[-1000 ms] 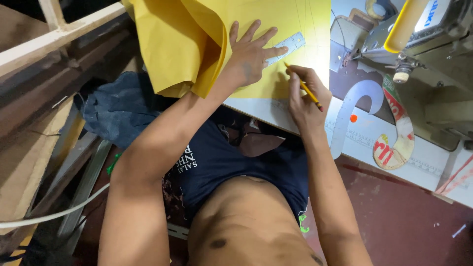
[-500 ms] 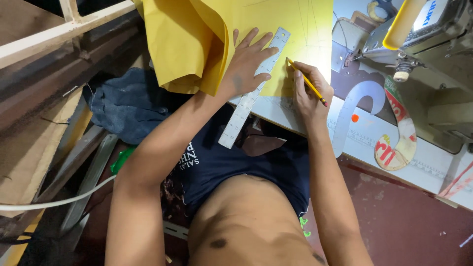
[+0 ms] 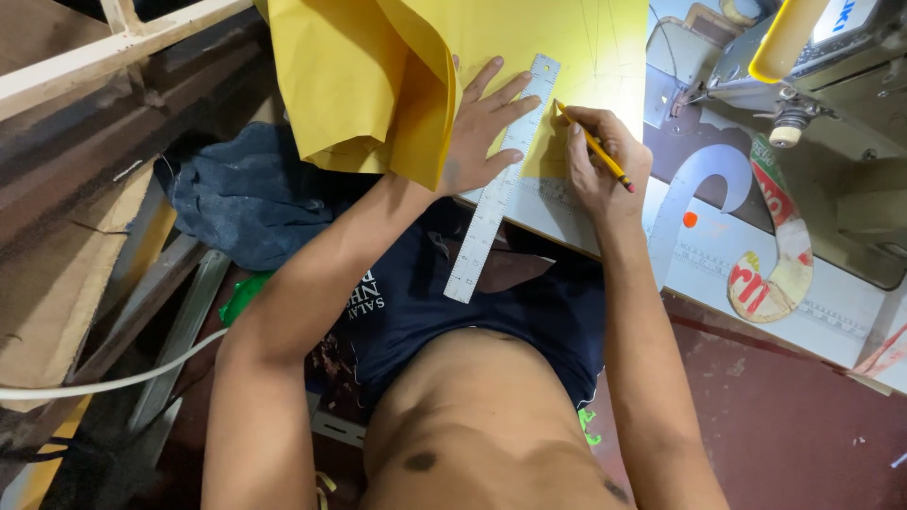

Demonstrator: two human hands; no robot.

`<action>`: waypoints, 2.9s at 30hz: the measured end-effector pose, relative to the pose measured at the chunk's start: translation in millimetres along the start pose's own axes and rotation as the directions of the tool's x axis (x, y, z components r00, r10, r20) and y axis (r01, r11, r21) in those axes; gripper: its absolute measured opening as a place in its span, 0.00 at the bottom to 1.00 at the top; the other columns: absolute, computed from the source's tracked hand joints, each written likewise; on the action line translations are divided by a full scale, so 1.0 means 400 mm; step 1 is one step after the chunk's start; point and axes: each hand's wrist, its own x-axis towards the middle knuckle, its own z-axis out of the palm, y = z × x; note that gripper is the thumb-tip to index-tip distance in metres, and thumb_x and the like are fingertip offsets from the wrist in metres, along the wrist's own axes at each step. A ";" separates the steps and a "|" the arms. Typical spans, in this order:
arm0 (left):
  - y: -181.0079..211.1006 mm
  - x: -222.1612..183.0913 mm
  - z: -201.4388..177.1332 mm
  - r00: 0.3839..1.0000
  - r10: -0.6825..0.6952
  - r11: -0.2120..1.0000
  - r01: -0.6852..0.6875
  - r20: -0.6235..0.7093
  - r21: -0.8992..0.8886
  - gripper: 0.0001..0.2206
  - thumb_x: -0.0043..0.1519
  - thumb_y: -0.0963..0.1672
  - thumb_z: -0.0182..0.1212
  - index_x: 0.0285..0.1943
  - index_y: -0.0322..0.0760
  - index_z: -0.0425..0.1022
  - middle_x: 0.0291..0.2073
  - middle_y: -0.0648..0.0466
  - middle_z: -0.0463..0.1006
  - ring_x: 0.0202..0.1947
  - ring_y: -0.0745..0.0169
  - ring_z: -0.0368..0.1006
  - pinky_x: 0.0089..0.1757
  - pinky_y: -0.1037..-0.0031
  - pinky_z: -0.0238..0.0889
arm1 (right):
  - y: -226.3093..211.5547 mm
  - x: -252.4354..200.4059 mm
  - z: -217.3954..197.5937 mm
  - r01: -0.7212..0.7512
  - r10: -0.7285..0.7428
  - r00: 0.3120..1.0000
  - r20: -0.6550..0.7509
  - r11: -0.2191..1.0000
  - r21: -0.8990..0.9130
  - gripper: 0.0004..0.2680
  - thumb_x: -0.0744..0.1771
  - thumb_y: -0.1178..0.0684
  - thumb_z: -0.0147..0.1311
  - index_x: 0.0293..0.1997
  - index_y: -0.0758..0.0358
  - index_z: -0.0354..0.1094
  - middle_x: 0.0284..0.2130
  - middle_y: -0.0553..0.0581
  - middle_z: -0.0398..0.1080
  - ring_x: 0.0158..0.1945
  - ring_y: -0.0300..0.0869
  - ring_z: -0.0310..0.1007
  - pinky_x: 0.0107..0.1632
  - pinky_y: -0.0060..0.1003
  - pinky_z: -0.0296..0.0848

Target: A person is using a pencil, rulers, and a measuring tape to mark and finalize a yellow fabric pattern on a workbench next to a sewing machine.

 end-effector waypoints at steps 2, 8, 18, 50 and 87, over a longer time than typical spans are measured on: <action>0.011 -0.008 -0.007 1.000 0.002 1.000 -0.002 0.001 0.023 0.29 0.70 0.54 0.54 0.80 0.51 0.55 0.79 0.58 0.47 0.78 0.47 0.31 0.67 0.36 0.29 | -0.005 0.005 -0.007 0.002 -0.002 1.000 0.018 1.000 0.020 0.07 0.72 0.58 0.49 0.49 0.68 0.73 0.40 0.59 0.80 0.44 0.43 0.82 0.46 0.32 0.79; 0.016 -0.014 -0.032 0.999 0.028 0.997 -0.030 0.019 0.078 0.28 0.70 0.54 0.54 0.80 0.52 0.57 0.78 0.58 0.51 0.77 0.48 0.36 0.68 0.44 0.36 | -0.009 0.009 -0.014 0.028 -0.029 0.999 0.046 0.999 0.030 0.07 0.73 0.58 0.49 0.50 0.71 0.72 0.41 0.62 0.80 0.46 0.45 0.82 0.47 0.33 0.79; 0.007 -0.014 -0.031 0.997 0.068 0.994 -0.070 0.021 0.087 0.29 0.70 0.55 0.53 0.80 0.51 0.56 0.78 0.57 0.50 0.77 0.46 0.36 0.68 0.43 0.32 | -0.012 0.003 -0.003 0.061 -0.061 0.998 0.021 0.998 0.007 0.06 0.73 0.61 0.50 0.50 0.72 0.72 0.41 0.65 0.79 0.45 0.47 0.83 0.48 0.35 0.80; 0.155 -0.005 0.026 0.958 -0.241 0.968 0.248 -0.153 0.031 0.30 0.64 0.58 0.66 0.72 0.50 0.64 0.76 0.52 0.55 0.76 0.42 0.36 0.64 0.37 0.50 | -0.014 0.038 -0.073 -0.053 0.043 0.970 0.237 0.998 0.033 0.09 0.74 0.54 0.48 0.53 0.68 0.74 0.42 0.61 0.80 0.47 0.43 0.81 0.49 0.33 0.77; 0.095 -0.078 -0.029 0.968 -0.249 0.958 0.250 -0.026 0.141 0.33 0.68 0.57 0.60 0.80 0.50 0.55 0.79 0.53 0.45 0.78 0.45 0.34 0.68 0.40 0.35 | -0.014 -0.092 -0.078 -0.165 0.157 0.982 0.110 0.984 0.066 0.11 0.71 0.58 0.46 0.58 0.68 0.70 0.52 0.61 0.76 0.57 0.45 0.76 0.59 0.35 0.72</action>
